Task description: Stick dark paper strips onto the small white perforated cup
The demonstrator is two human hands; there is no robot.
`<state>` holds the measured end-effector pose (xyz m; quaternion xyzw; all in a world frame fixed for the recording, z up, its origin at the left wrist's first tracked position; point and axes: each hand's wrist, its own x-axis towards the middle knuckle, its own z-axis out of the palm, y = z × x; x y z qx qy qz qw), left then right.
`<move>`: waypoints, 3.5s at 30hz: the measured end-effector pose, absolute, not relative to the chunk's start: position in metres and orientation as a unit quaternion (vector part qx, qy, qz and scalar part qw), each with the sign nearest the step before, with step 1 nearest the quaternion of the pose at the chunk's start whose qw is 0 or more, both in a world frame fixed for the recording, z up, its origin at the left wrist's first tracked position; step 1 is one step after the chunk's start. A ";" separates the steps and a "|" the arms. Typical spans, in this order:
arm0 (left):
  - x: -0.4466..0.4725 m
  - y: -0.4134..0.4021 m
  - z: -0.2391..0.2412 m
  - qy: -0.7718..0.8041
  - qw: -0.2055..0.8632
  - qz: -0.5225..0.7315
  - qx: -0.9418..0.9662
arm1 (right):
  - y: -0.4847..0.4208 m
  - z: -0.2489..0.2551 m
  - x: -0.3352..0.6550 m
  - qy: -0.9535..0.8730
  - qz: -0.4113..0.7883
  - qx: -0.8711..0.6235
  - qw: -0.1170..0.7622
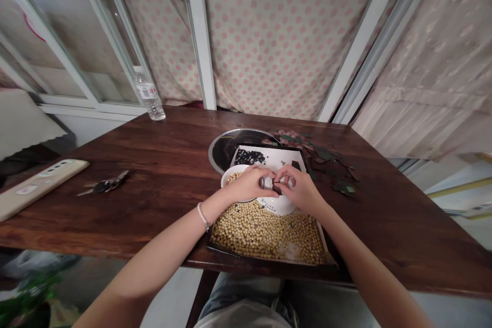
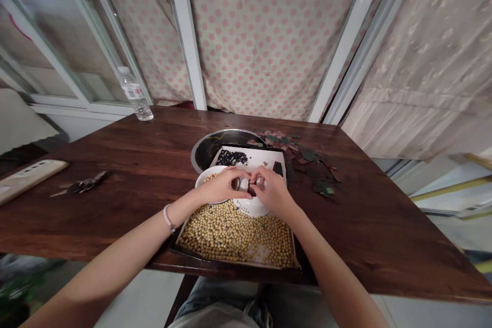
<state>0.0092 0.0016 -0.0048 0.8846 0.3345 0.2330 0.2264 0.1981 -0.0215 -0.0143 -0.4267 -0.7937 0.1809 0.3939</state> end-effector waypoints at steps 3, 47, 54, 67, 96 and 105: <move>0.010 0.001 -0.003 0.340 0.217 0.239 0.883 | -0.021 -0.017 0.197 -0.799 0.181 -0.421 0.390; 0.009 0.001 -0.004 0.341 0.232 0.246 0.877 | -0.021 -0.014 0.198 -0.821 0.153 -0.408 0.369; 0.009 0.001 -0.004 0.342 0.228 0.245 0.878 | -0.021 -0.015 0.198 -0.818 0.162 -0.410 0.369; 0.009 0.001 -0.004 0.347 0.224 0.241 0.878 | -0.019 -0.018 0.195 -0.835 0.131 -0.396 0.359; 0.011 0.003 -0.004 0.348 0.237 0.242 0.874 | -0.021 -0.020 0.186 -0.814 0.094 -0.414 0.396; 0.011 0.002 -0.002 0.344 0.241 0.240 0.875 | -0.029 -0.013 0.187 -0.793 0.165 -0.432 0.397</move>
